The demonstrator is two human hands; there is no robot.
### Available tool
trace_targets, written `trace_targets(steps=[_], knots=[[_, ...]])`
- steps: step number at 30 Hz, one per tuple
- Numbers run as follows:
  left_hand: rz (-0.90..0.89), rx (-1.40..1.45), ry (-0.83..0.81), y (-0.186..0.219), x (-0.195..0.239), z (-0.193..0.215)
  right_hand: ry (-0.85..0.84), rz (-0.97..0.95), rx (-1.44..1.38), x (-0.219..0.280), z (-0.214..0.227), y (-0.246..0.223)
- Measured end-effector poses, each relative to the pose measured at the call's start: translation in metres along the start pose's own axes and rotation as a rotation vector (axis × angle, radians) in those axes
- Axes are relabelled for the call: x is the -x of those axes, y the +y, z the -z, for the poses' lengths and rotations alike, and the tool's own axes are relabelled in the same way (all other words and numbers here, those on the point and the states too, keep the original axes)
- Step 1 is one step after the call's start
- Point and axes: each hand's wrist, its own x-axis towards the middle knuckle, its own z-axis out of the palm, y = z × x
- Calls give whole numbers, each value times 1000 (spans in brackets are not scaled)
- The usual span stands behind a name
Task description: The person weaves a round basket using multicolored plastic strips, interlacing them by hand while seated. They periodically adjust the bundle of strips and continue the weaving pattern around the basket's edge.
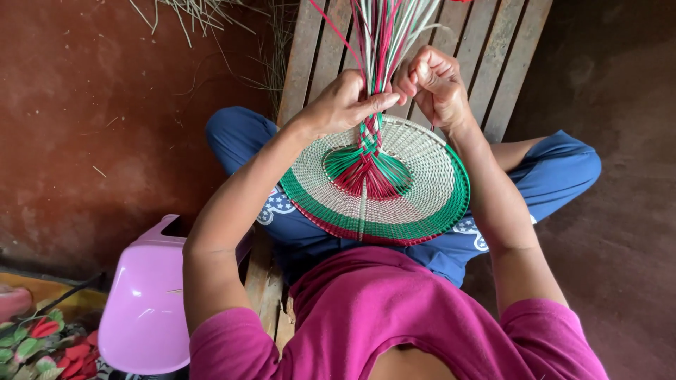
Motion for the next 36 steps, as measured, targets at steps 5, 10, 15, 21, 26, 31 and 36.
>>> trace_targets(steps=[5,10,15,21,26,31,36], knots=[[117,-26,64,4,1,-5,18,-11,3,1,-3,-4],[47,-166,59,-26,-3,-4,71,-33,21,8,6,-8],[160,-602,446,-75,-11,-27,149,-75,238,16,2,-35],[22,-1084,847,-63,-10,-59,110,-2,534,25,-34,-64],[-4,-929,915,-45,7,-54,52,-115,833,46,14,-59],[-46,-780,726,-34,19,-54,54,-243,748,33,52,9],[-74,-635,458,-25,-4,-58,-154,-45,412,-20,69,75]])
